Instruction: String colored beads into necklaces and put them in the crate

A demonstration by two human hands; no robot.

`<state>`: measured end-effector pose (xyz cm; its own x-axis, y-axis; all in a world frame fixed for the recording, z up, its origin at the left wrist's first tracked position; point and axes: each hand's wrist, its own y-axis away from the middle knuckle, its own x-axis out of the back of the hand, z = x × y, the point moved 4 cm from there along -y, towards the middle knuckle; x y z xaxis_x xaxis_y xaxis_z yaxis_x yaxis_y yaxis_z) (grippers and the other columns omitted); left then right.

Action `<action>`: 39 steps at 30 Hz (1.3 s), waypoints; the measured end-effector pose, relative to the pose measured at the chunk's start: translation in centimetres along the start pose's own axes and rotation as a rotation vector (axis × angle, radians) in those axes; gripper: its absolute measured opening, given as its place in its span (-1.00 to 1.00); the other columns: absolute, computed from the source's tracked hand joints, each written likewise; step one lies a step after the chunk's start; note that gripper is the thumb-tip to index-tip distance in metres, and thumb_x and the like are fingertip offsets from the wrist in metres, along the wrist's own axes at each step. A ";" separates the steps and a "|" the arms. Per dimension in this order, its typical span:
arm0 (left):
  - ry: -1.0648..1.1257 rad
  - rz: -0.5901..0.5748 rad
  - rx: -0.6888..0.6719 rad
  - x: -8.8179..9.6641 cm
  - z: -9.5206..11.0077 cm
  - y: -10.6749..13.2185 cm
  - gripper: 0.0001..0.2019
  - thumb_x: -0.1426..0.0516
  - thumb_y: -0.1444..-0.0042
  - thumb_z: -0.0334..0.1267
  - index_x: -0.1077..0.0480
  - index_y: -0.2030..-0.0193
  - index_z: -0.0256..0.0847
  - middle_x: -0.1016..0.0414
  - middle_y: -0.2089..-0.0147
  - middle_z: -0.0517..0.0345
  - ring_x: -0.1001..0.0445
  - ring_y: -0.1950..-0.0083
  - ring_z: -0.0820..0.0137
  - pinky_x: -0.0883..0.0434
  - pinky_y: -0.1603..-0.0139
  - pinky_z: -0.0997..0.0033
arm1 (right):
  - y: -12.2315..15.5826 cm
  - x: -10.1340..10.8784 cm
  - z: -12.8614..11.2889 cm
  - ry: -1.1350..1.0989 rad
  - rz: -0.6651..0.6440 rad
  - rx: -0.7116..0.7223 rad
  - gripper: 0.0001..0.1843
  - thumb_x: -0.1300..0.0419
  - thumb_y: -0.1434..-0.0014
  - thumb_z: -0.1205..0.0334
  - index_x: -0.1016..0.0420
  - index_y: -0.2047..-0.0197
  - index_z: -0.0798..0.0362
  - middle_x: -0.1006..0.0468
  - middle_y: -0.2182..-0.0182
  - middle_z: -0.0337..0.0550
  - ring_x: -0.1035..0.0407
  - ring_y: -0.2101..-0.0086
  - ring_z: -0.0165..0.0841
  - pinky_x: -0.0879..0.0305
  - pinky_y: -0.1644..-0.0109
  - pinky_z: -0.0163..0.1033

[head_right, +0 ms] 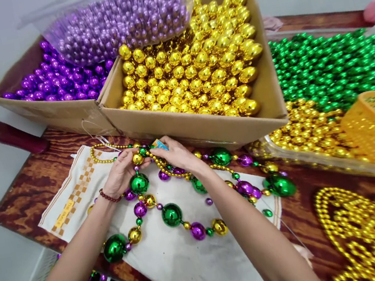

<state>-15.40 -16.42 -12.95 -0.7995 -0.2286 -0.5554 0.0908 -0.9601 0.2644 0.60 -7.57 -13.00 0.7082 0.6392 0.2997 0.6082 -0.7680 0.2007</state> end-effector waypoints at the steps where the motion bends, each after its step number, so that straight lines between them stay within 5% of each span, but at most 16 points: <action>1: 0.002 0.006 0.002 0.0 0.0 0.0 -0.72 -0.32 -0.10 -0.18 -0.44 0.14 -0.28 -0.59 0.24 0.07 -0.65 0.13 0.22 -0.56 -0.07 0.07 | 0.1 0.0 0.1 -0.015 0.010 0.010 -0.60 -0.22 -0.12 -0.11 -0.35 0.16 0.04 -0.28 0.57 -0.40 -0.13 0.57 -0.46 -0.07 0.46 -0.33; 5: 0.022 0.043 0.012 0.3 0.0 -0.2 -0.69 -0.31 -0.11 -0.16 -0.42 0.09 -0.28 -0.57 0.28 0.11 -0.66 0.20 0.24 -0.59 0.01 0.12 | 0.8 0.1 0.4 -0.045 0.045 0.089 -0.64 -0.18 -0.18 0.02 -0.33 0.03 0.03 -0.41 0.44 -0.32 -0.28 0.50 -0.41 -0.23 0.37 -0.30; 10: 0.020 0.100 0.031 0.8 -0.1 -0.5 -0.65 -0.34 -0.07 -0.14 -0.39 0.09 -0.24 -0.54 0.27 0.17 -0.65 0.26 0.29 -0.60 0.24 0.32 | 1.1 0.6 -0.2 0.080 0.075 0.260 -0.62 -0.09 -0.27 0.04 -0.42 -0.06 0.06 -0.54 0.10 -0.06 -0.41 0.12 -0.22 -0.32 0.04 -0.16; 14: 0.003 0.109 0.014 1.0 -0.2 -0.5 -0.68 -0.33 -0.07 -0.12 -0.40 0.15 -0.25 -0.51 0.32 0.19 -0.63 0.32 0.34 -0.46 0.47 0.54 | 0.8 0.4 0.0 0.052 -0.068 0.209 -0.58 0.01 -0.35 0.07 -0.30 -0.19 0.06 -0.56 0.15 -0.08 -0.45 0.32 -0.32 -0.36 0.19 -0.19; 23: 0.009 0.078 0.004 0.9 0.1 -0.4 -0.70 -0.34 -0.05 -0.14 -0.43 0.17 -0.24 -0.54 0.31 0.16 -0.62 0.28 0.34 -0.45 0.43 0.51 | 0.4 0.6 -1.0 -0.037 -0.144 0.222 -0.62 -0.04 -0.31 -0.03 -0.46 0.02 0.06 -0.54 0.21 -0.13 -0.39 0.23 -0.34 -0.29 0.17 -0.27; 30: -0.012 0.079 0.011 1.5 -0.1 -0.6 -0.71 -0.33 -0.06 -0.15 -0.46 0.14 -0.23 -0.57 0.28 0.12 -0.63 0.24 0.31 -0.46 0.40 0.52 | -0.5 -0.2 -1.4 0.064 0.023 0.121 -0.42 0.06 -0.26 -0.27 -0.33 0.49 0.05 -0.31 0.56 -0.28 -0.21 0.46 -0.38 -0.09 0.35 -0.29; 39: -0.059 0.082 0.005 1.7 -0.1 -0.9 -0.70 -0.30 -0.10 -0.10 -0.48 0.12 -0.24 -0.58 0.28 0.09 -0.64 0.20 0.29 -0.47 0.40 0.53 | -1.3 -0.9 -2.0 0.176 0.084 0.141 -0.40 0.16 -0.29 -0.25 -0.25 0.54 0.04 -0.27 0.57 -0.24 -0.17 0.47 -0.36 0.04 0.36 -0.27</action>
<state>-16.83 -16.00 -14.22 -0.8231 -0.2967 -0.4842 0.1550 -0.9376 0.3112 -1.55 -7.23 -11.69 0.6922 0.5472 0.4706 0.6029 -0.7968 0.0397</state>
